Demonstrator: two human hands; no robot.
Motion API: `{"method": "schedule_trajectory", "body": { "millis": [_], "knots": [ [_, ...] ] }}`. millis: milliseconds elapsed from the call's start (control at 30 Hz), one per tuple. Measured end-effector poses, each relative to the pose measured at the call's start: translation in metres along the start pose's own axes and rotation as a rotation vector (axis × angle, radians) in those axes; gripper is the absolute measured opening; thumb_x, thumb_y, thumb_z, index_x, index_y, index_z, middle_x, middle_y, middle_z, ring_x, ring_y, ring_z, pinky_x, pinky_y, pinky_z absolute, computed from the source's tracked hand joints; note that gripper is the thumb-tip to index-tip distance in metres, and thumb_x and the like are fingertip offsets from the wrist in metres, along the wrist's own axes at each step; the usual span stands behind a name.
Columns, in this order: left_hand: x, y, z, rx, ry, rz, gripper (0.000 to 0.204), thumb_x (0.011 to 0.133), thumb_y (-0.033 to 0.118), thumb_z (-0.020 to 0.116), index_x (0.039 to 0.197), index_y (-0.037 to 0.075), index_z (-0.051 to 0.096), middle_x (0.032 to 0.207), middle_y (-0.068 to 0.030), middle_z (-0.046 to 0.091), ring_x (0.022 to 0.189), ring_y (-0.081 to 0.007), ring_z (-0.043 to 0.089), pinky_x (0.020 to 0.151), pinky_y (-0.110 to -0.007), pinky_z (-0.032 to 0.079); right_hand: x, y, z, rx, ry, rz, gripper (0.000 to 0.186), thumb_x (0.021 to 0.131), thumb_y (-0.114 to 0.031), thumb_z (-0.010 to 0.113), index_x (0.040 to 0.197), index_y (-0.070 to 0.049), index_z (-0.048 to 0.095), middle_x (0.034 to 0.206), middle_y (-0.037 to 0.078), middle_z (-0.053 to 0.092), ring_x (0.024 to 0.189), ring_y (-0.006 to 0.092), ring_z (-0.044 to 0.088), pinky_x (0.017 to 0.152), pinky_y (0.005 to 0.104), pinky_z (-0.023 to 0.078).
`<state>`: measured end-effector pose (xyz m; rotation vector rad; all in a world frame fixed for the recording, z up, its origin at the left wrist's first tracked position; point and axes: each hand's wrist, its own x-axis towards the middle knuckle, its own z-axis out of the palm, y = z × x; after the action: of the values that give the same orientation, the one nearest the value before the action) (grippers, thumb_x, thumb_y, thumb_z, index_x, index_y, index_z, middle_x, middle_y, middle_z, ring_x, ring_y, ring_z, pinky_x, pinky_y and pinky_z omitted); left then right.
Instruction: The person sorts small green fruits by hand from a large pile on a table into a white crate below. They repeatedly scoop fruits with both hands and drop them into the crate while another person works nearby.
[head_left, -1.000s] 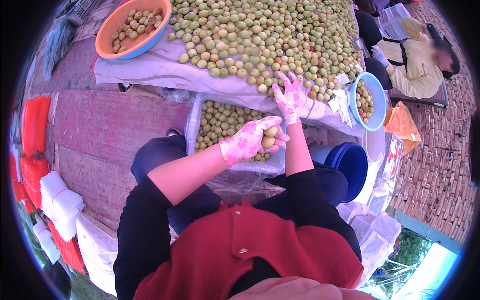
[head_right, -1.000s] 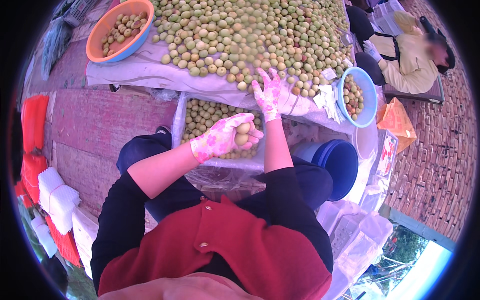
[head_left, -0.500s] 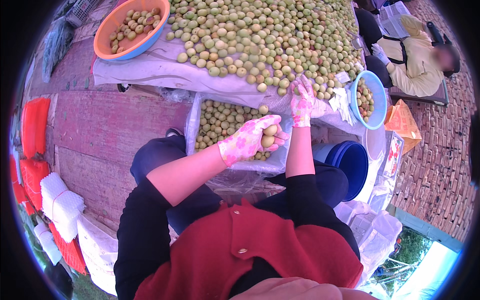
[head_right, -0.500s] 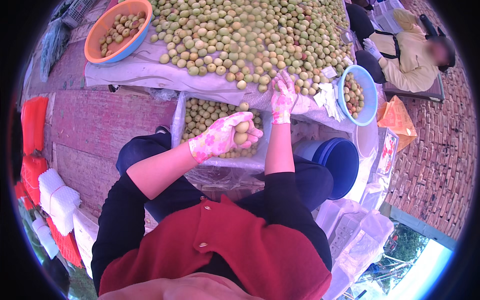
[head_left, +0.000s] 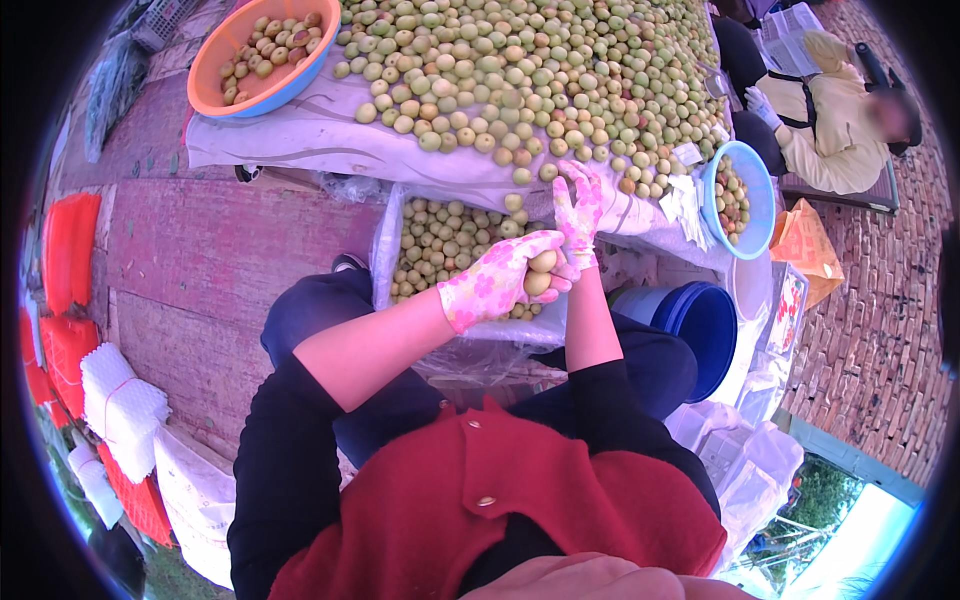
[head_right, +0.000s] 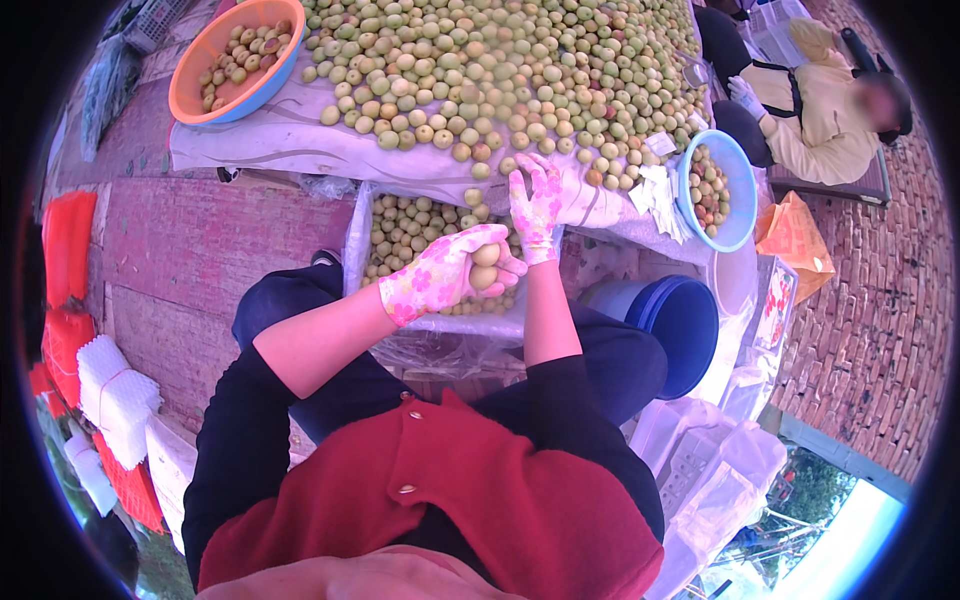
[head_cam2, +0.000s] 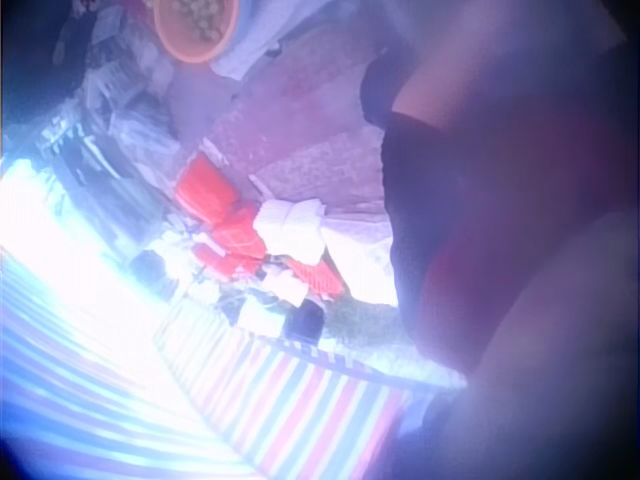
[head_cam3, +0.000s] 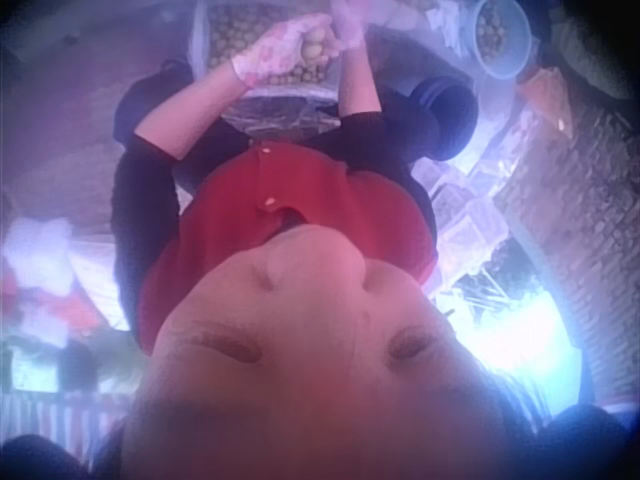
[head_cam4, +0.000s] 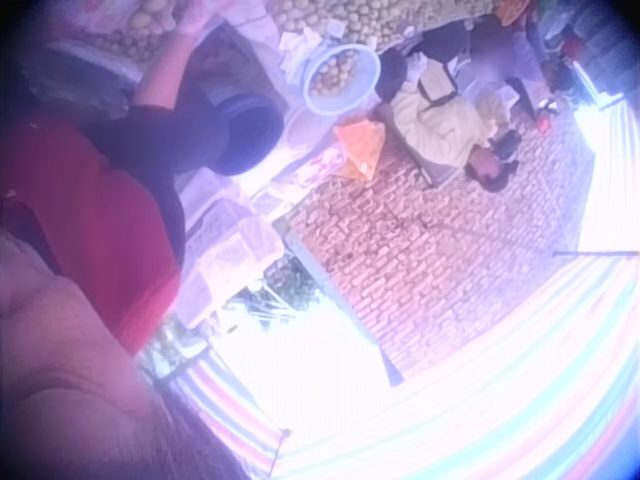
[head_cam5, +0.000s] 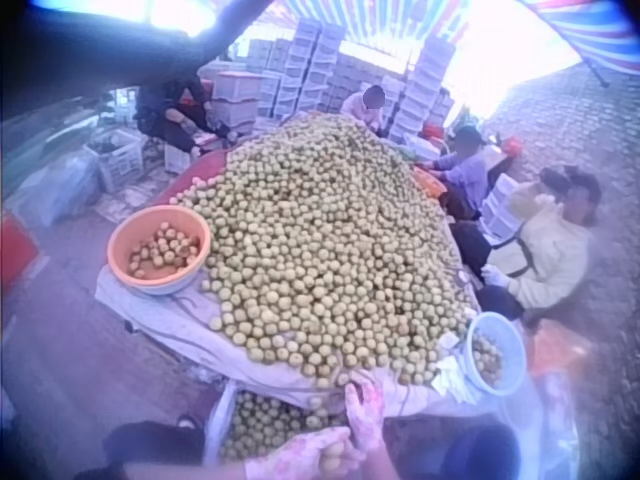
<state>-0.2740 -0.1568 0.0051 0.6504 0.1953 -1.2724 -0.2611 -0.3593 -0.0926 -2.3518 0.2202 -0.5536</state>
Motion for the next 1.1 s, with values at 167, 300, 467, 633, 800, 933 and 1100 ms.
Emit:
{"method": "schedule_trajectory", "body": {
  "millis": [167,300,467,633,800,933,1100],
  "knots": [
    [0.001,0.001,-0.002,0.006,-0.019,-0.021,0.036,0.097,0.039,0.054,0.107,0.005,0.061,0.096,-0.0084,0.068,0.085,-0.0149,0.066,0.071,-0.028,0.055,0.014,0.009,0.021,-0.334,-0.043,-0.117,0.043,0.080,-0.009,0.064,0.124,-0.011,0.060,0.133,0.019,0.050,0.124,0.0379,0.045,0.106,0.0474,0.035],
    [0.000,0.001,-0.002,-0.021,-0.003,-0.018,0.034,0.097,0.038,0.053,0.101,0.006,0.061,0.098,-0.0108,0.068,0.083,-0.0163,0.066,0.071,-0.029,0.055,0.011,0.016,0.012,-0.201,-0.164,0.008,0.047,0.075,0.001,0.059,0.121,-0.007,0.061,0.128,0.019,0.053,0.121,0.0376,0.048,0.103,0.0450,0.039],
    [0.003,-0.002,-0.002,-0.059,-0.037,0.000,0.033,0.097,0.036,0.053,0.091,0.005,0.059,0.097,-0.0148,0.068,0.081,-0.0187,0.067,0.073,-0.032,0.056,0.008,-0.001,-0.005,0.427,-0.202,0.290,0.027,0.088,-0.010,0.064,0.113,-0.002,0.067,0.107,0.011,0.068,0.098,0.0174,0.063,0.087,0.0310,0.049],
    [0.003,0.000,-0.003,-0.073,-0.027,0.010,0.031,0.097,0.033,0.052,0.091,0.003,0.059,0.097,-0.0162,0.068,0.082,-0.0204,0.067,0.074,-0.032,0.056,0.073,-0.030,0.010,0.449,-0.135,0.108,0.028,0.090,-0.008,0.059,0.116,0.001,0.065,0.115,0.010,0.066,0.106,0.0160,0.060,0.093,0.0288,0.047],
    [0.008,0.008,-0.006,-0.042,-0.124,0.055,0.035,0.097,0.036,0.055,0.101,0.002,0.062,0.100,-0.0127,0.068,0.084,-0.0176,0.067,0.071,-0.029,0.056,0.114,-0.038,0.051,0.063,-0.188,-0.183,0.036,0.088,-0.013,0.060,0.123,-0.009,0.062,0.126,0.011,0.061,0.118,0.0263,0.056,0.101,0.0373,0.042],
    [0.006,0.009,-0.009,-0.072,-0.120,0.057,0.036,0.098,0.035,0.053,0.104,0.001,0.063,0.103,-0.0120,0.068,0.087,-0.0173,0.067,0.073,-0.029,0.056,0.096,-0.034,0.074,-0.207,-0.170,-0.338,0.039,0.086,-0.014,0.061,0.125,-0.014,0.061,0.132,0.012,0.056,0.122,0.0297,0.052,0.104,0.0422,0.038],
    [0.000,0.005,-0.009,0.014,-0.242,0.198,0.030,0.098,0.029,0.052,0.102,0.001,0.061,0.101,-0.0119,0.068,0.090,-0.0169,0.067,0.072,-0.025,0.057,0.036,-0.037,0.049,-0.127,-0.134,-0.393,0.027,0.085,-0.014,0.063,0.111,-0.011,0.068,0.120,0.012,0.064,0.114,0.0308,0.058,0.095,0.0436,0.045]
  ]
}}
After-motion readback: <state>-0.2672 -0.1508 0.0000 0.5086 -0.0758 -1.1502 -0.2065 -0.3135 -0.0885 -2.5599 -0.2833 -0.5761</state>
